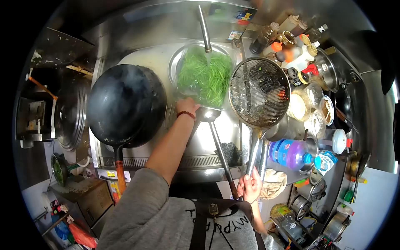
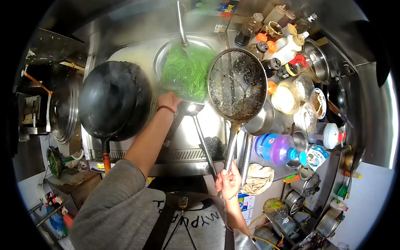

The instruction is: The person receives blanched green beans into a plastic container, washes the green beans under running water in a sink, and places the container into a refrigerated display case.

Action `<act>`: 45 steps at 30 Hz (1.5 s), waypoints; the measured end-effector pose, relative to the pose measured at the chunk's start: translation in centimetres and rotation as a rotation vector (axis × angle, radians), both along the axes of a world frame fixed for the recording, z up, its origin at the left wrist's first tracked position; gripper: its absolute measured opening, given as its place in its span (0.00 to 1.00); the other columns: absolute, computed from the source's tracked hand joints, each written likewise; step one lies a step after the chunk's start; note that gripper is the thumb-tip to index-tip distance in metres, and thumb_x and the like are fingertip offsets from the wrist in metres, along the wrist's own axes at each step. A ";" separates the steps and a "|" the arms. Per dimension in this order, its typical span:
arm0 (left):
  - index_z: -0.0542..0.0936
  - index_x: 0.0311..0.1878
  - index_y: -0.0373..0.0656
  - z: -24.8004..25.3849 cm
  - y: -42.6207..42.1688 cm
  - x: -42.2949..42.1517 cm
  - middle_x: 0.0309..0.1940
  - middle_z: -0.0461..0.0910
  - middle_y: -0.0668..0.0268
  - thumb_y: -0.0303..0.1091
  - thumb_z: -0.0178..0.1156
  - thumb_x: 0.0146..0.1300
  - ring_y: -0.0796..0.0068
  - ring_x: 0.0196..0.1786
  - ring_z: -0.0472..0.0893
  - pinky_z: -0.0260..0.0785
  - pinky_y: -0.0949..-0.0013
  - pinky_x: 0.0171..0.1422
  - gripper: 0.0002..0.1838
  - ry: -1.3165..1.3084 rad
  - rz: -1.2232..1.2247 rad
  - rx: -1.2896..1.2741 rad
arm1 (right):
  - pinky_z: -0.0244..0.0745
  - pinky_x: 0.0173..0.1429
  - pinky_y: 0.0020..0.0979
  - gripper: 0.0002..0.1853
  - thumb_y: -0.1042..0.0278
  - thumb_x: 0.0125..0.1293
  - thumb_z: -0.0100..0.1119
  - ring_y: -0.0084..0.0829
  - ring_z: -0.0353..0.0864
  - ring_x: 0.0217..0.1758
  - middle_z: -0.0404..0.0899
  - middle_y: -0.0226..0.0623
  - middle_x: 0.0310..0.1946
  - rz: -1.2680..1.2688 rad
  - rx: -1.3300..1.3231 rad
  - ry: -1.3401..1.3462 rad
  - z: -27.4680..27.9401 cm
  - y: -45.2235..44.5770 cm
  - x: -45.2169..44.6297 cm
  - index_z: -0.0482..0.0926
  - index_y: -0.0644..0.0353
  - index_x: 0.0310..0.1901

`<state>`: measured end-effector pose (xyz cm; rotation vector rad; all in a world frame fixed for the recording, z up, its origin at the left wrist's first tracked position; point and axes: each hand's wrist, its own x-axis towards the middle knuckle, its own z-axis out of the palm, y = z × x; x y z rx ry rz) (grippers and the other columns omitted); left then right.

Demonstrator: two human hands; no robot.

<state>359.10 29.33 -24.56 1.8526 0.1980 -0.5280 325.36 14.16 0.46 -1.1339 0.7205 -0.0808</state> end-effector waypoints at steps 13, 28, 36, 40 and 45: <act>0.71 0.39 0.27 9.5 0.0 -3.5 0.34 0.72 0.54 0.17 0.55 0.49 0.58 0.36 0.77 0.79 0.58 0.40 0.12 0.209 0.520 -0.536 | 0.56 0.12 0.20 0.27 0.67 0.69 0.49 0.16 0.59 0.10 0.63 0.28 0.18 -0.048 -0.117 0.066 -0.3 0.2 -0.9 0.54 0.57 0.67; 0.77 0.35 0.35 -1.6 4.1 -4.9 0.40 0.73 0.50 0.31 0.68 0.48 0.62 0.38 0.76 0.74 0.65 0.45 0.13 -0.148 0.239 -0.119 | 0.76 0.41 0.36 0.21 0.65 0.61 0.56 0.47 0.81 0.36 0.79 0.54 0.38 0.523 -1.069 0.287 -6.6 0.8 0.6 0.70 0.69 0.54; 0.74 0.46 0.36 10.6 1.9 -5.6 0.46 0.72 0.56 0.21 0.58 0.51 0.62 0.45 0.73 0.74 0.59 0.48 0.16 0.338 0.760 -0.763 | 0.73 0.48 0.35 0.12 0.75 0.56 0.58 0.45 0.78 0.44 0.78 0.46 0.39 0.325 -1.448 -0.373 -4.9 -3.7 24.1 0.78 0.62 0.44; 0.67 0.53 0.35 7.6 2.2 -5.4 0.48 0.69 0.58 0.17 0.54 0.49 0.62 0.47 0.72 0.73 0.55 0.49 0.24 0.266 0.674 -0.690 | 0.70 0.50 0.38 0.07 0.74 0.53 0.54 0.46 0.72 0.47 0.73 0.46 0.40 0.446 -1.667 -0.198 -8.8 -4.6 34.1 0.80 0.58 0.33; 0.70 0.45 0.35 11.8 1.5 -5.5 0.42 0.68 0.59 0.17 0.53 0.52 0.65 0.43 0.72 0.75 0.56 0.49 0.15 0.350 0.828 -0.796 | 0.71 0.53 0.38 0.10 0.70 0.52 0.52 0.45 0.72 0.48 0.73 0.46 0.40 0.693 -1.827 0.011 -11.5 -6.0 37.8 0.81 0.58 0.34</act>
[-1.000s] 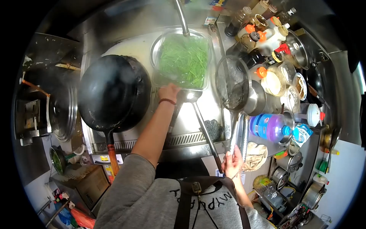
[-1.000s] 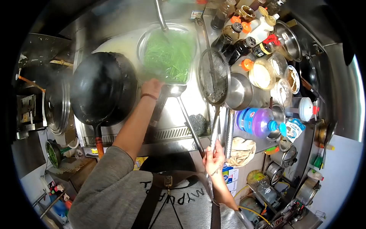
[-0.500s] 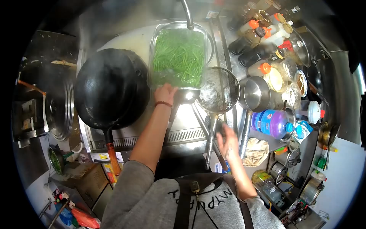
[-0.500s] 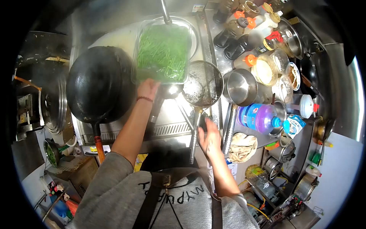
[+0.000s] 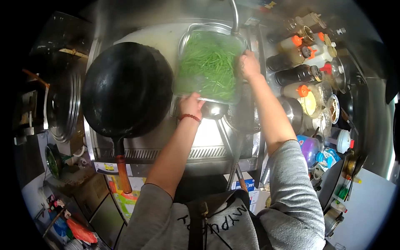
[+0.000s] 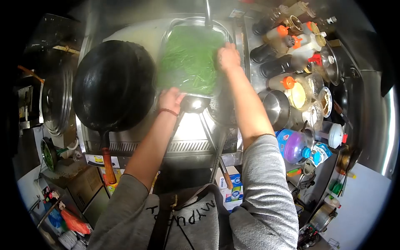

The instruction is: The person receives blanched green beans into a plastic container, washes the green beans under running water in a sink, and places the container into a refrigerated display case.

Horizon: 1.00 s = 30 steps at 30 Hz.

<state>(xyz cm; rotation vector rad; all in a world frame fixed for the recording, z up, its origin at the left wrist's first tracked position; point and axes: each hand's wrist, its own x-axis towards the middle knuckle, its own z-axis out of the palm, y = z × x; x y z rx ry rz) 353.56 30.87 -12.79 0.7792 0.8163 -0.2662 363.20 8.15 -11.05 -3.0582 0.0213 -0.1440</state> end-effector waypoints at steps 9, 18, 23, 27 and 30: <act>0.70 0.42 0.39 -0.6 -0.4 0.1 0.39 0.72 0.63 0.17 0.55 0.51 0.68 0.41 0.75 0.74 0.60 0.45 0.14 0.011 0.032 0.006 | 0.72 0.34 0.23 0.09 0.67 0.56 0.63 0.20 0.73 0.26 0.79 0.31 0.26 -0.327 1.089 0.426 8.1 -1.4 -3.6 0.80 0.64 0.32; 0.67 0.44 0.34 -0.3 0.0 0.3 0.41 0.67 0.59 0.16 0.53 0.51 0.65 0.46 0.71 0.76 0.53 0.52 0.15 0.007 -0.036 0.010 | 0.74 0.33 0.17 0.10 0.74 0.61 0.60 0.18 0.74 0.28 0.80 0.37 0.33 -0.308 1.944 0.525 6.9 -0.9 -6.4 0.76 0.70 0.42; 0.67 0.43 0.33 -0.4 0.1 0.3 0.42 0.66 0.58 0.16 0.54 0.51 0.63 0.47 0.71 0.76 0.52 0.53 0.15 -0.015 -0.037 0.005 | 0.75 0.37 0.19 0.11 0.76 0.60 0.59 0.19 0.76 0.30 0.80 0.39 0.35 -0.239 1.941 0.466 7.4 0.1 -7.5 0.76 0.71 0.44; 0.67 0.41 0.32 0.1 0.0 0.5 0.41 0.66 0.58 0.16 0.54 0.51 0.62 0.47 0.71 0.75 0.51 0.54 0.13 -0.022 -0.036 -0.001 | 0.73 0.37 0.18 0.13 0.76 0.59 0.60 0.19 0.76 0.32 0.81 0.36 0.35 -0.212 1.758 0.408 8.4 0.7 -8.0 0.77 0.68 0.46; 0.70 0.43 0.38 -0.3 0.0 0.6 0.39 0.71 0.62 0.18 0.53 0.50 0.65 0.42 0.75 0.75 0.55 0.49 0.14 -0.019 -0.026 0.013 | 0.73 0.38 0.18 0.15 0.75 0.57 0.61 0.20 0.76 0.32 0.81 0.35 0.35 -0.184 1.630 0.376 8.8 1.0 -8.2 0.77 0.68 0.47</act>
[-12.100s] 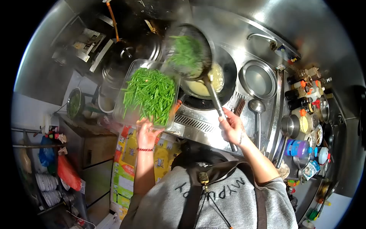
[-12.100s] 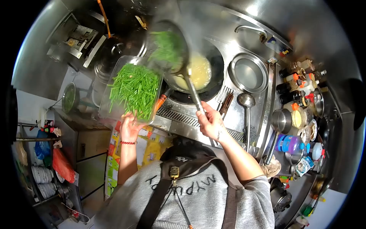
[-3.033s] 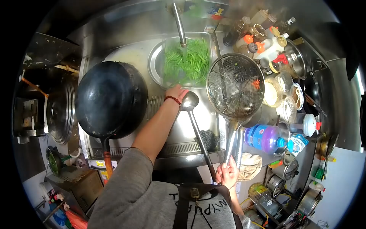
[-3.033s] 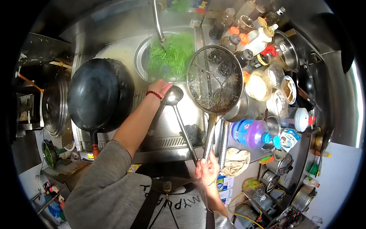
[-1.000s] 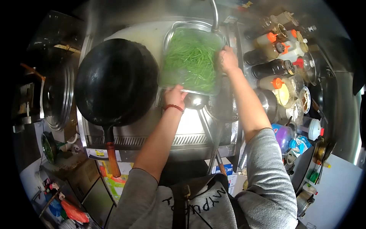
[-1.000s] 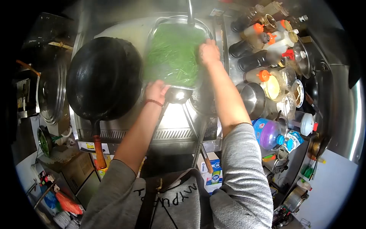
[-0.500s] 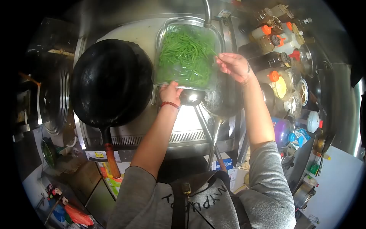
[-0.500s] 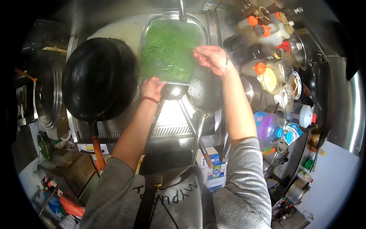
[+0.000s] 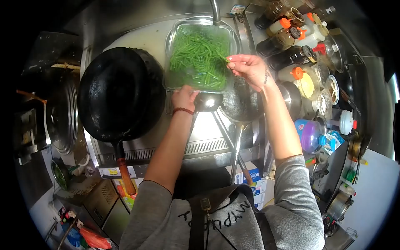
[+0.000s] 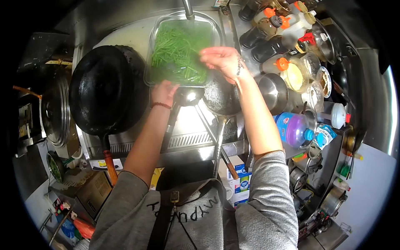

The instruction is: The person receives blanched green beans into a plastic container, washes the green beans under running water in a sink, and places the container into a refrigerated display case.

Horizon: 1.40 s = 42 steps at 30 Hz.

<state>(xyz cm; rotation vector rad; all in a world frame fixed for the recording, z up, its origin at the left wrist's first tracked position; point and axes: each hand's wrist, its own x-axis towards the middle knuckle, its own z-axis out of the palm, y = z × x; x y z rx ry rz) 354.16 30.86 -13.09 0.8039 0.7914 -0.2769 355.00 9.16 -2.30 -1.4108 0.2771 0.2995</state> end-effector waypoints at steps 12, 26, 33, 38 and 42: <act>0.70 0.43 0.39 -1.3 0.2 0.1 0.40 0.73 0.61 0.18 0.54 0.50 0.66 0.41 0.76 0.75 0.56 0.46 0.15 -0.013 0.010 -0.040 | 0.69 0.36 0.17 0.11 0.73 0.61 0.59 0.16 0.71 0.29 0.78 0.27 0.31 0.020 0.030 -0.063 -0.5 2.1 -2.4 0.79 0.65 0.45; 0.66 0.45 0.34 -1.0 0.2 -0.2 0.40 0.72 0.55 0.17 0.52 0.52 0.58 0.42 0.77 0.74 0.55 0.51 0.15 -0.056 -0.008 -0.044 | 0.69 0.36 0.16 0.07 0.83 0.56 0.55 0.15 0.74 0.31 0.78 0.29 0.30 -0.244 0.017 -0.202 -3.2 7.2 -6.9 0.75 0.66 0.37; 0.67 0.43 0.33 -1.2 0.3 -0.3 0.40 0.72 0.54 0.17 0.52 0.53 0.59 0.43 0.76 0.73 0.56 0.50 0.13 -0.048 -0.008 -0.032 | 0.72 0.33 0.19 0.04 0.79 0.59 0.54 0.20 0.79 0.27 0.79 0.35 0.28 -0.351 -0.089 -0.299 -4.6 7.5 -2.3 0.74 0.67 0.36; 0.67 0.43 0.36 -1.0 0.3 -0.3 0.40 0.71 0.57 0.18 0.52 0.53 0.60 0.43 0.75 0.74 0.56 0.49 0.13 -0.045 -0.014 -0.050 | 0.77 0.39 0.26 0.07 0.72 0.60 0.57 0.30 0.84 0.32 0.82 0.43 0.28 -0.239 -0.508 -0.291 -5.6 5.5 1.8 0.80 0.65 0.37; 0.67 0.43 0.38 -0.9 0.1 -0.4 0.38 0.69 0.59 0.18 0.53 0.53 0.62 0.42 0.74 0.74 0.56 0.48 0.13 -0.031 0.002 -0.032 | 0.74 0.45 0.39 0.12 0.65 0.56 0.59 0.49 0.80 0.40 0.80 0.49 0.33 -0.261 -0.988 -0.393 -8.2 1.2 8.9 0.81 0.59 0.40</act>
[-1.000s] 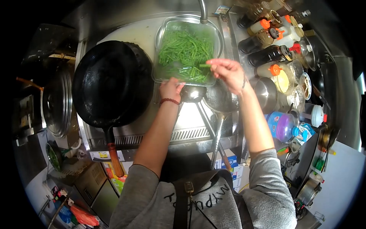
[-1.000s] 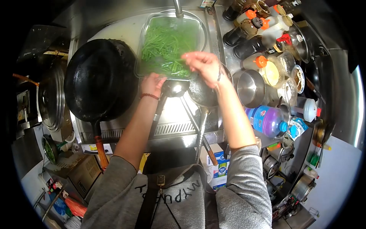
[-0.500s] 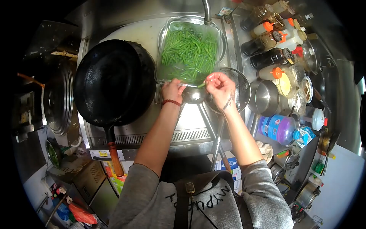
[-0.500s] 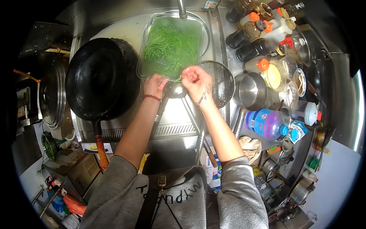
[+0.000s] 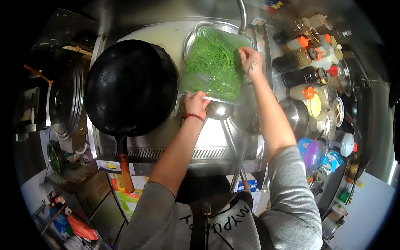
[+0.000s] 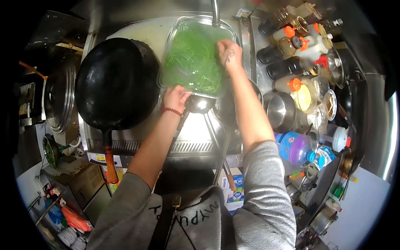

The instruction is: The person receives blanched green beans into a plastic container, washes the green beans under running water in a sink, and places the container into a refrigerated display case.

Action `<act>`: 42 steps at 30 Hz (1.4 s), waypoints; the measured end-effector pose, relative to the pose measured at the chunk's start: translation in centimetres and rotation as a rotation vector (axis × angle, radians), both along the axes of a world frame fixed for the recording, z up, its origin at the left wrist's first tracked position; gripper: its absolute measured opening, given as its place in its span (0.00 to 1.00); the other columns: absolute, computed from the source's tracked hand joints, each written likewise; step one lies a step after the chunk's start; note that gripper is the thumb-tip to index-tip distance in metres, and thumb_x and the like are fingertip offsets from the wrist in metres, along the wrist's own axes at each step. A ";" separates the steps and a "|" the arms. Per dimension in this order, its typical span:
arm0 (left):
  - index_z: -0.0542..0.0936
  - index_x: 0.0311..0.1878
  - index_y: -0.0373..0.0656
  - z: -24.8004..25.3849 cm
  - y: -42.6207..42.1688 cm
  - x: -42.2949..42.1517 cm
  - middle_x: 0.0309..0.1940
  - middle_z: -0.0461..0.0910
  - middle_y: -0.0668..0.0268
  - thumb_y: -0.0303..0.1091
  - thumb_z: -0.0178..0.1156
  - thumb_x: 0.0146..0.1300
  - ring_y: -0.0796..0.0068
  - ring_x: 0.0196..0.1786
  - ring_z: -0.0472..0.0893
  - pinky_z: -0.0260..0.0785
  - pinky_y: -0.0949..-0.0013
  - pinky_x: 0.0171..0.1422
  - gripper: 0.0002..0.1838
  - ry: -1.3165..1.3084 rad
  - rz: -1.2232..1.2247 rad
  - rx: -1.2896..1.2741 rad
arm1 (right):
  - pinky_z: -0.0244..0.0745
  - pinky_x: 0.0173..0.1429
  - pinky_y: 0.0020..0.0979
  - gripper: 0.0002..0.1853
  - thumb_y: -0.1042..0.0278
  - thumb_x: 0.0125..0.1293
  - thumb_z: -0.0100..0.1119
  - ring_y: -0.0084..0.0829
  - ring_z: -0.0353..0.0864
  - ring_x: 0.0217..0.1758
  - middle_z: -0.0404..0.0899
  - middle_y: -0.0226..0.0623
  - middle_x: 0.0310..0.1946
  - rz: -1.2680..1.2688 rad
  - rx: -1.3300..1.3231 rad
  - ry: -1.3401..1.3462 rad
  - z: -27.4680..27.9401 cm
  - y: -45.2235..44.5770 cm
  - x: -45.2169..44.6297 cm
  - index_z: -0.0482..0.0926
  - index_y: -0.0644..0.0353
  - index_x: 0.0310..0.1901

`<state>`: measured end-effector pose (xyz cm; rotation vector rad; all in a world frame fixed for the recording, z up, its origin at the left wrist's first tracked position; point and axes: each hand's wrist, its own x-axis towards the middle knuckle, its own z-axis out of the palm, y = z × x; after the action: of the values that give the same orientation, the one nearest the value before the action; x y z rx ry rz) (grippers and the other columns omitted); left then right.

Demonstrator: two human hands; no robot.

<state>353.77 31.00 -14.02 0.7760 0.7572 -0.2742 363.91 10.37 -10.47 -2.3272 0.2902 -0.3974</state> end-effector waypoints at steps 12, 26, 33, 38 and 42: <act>0.70 0.40 0.41 -0.6 0.0 -0.3 0.36 0.73 0.64 0.17 0.54 0.52 0.68 0.39 0.76 0.72 0.60 0.46 0.12 0.004 0.040 -0.035 | 0.73 0.42 0.36 0.11 0.72 0.48 0.60 0.43 0.79 0.36 0.79 0.44 0.33 0.668 -0.461 0.153 -0.6 -1.7 6.4 0.79 0.57 0.36; 0.71 0.40 0.42 -0.5 0.0 -0.2 0.37 0.74 0.65 0.18 0.54 0.52 0.68 0.40 0.76 0.71 0.60 0.48 0.12 0.008 0.034 -0.014 | 0.72 0.39 0.36 0.10 0.73 0.46 0.62 0.44 0.78 0.34 0.78 0.46 0.28 0.706 -0.610 0.047 -1.5 -1.1 7.4 0.77 0.62 0.33; 0.71 0.39 0.43 -0.7 0.0 -0.3 0.37 0.74 0.66 0.19 0.54 0.52 0.68 0.40 0.76 0.70 0.62 0.45 0.12 0.005 0.028 -0.036 | 0.71 0.35 0.27 0.08 0.72 0.49 0.61 0.29 0.77 0.27 0.77 0.40 0.25 0.386 -0.214 0.122 1.9 -2.2 3.9 0.76 0.63 0.32; 0.68 0.38 0.42 0.1 -0.1 -0.1 0.34 0.72 0.64 0.18 0.55 0.52 0.68 0.38 0.75 0.70 0.61 0.44 0.12 -0.001 0.039 -0.048 | 0.68 0.34 0.19 0.02 0.74 0.55 0.56 0.15 0.71 0.28 0.74 0.23 0.25 0.362 0.400 0.018 6.7 -0.4 -8.2 0.76 0.60 0.31; 0.68 0.39 0.41 -0.4 -0.1 0.1 0.34 0.71 0.62 0.18 0.54 0.52 0.66 0.37 0.76 0.71 0.63 0.39 0.12 0.049 0.032 0.005 | 0.72 0.55 0.34 0.17 0.80 0.54 0.54 0.41 0.75 0.52 0.75 0.44 0.48 0.591 0.127 0.356 6.9 6.6 -21.0 0.75 0.58 0.48</act>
<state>353.82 30.86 -14.39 0.7632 0.8157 -0.2639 342.89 17.00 -3.55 -2.2175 -0.2047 0.3177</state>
